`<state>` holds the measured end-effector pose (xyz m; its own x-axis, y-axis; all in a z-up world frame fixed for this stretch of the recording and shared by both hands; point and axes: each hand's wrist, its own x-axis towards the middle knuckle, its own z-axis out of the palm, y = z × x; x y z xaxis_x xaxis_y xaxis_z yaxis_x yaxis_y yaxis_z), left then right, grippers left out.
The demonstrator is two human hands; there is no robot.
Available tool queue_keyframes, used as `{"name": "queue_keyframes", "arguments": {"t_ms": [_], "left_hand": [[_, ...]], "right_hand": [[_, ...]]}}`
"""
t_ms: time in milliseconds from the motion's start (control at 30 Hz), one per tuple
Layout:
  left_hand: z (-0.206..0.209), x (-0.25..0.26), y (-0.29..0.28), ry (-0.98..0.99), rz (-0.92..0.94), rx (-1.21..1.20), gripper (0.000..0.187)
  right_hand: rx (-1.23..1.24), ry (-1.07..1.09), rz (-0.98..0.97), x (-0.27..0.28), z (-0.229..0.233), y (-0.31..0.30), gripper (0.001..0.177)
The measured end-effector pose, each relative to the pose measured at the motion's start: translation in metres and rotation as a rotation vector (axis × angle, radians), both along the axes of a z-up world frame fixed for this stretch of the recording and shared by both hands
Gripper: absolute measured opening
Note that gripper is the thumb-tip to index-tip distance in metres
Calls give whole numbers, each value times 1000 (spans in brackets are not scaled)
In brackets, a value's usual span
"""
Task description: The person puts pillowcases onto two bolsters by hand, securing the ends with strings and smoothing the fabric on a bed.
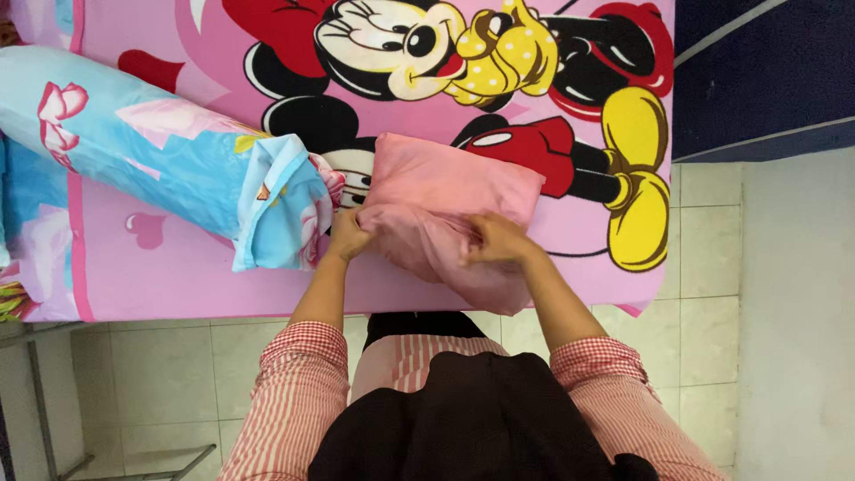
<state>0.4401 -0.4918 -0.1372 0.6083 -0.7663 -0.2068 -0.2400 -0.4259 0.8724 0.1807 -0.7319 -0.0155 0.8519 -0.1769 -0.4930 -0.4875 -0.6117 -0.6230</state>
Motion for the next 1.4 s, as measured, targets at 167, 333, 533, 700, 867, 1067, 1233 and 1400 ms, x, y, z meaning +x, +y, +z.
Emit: {"name": "queue_keyframes", "arguments": {"t_ms": [167,333,533,700,867,1067,1233,1400], "left_hand": [[8,9,-27,76,108,109,45],[90,8,-37,150,-82,368,52],[128,15,-36,166,-304,248,79],[113,22,-44,33,-318,283,78],[72,27,-51,389,-174,-142,72],[38,2,-60,234,-50,120,52],[1,0,-55,116,114,372,51],[-51,14,-74,-12,185,394,55]], "right_hand": [[-376,-76,-171,13,1,63,101],[-47,-72,-17,19,-17,-5,88],[66,136,131,50,35,-67,83],[11,60,142,53,56,-68,87],[80,-118,-138,51,41,-81,80],[101,19,-142,49,-29,-48,86],[-159,147,-103,69,-45,-46,95],[9,105,121,117,-111,-72,119]]}}
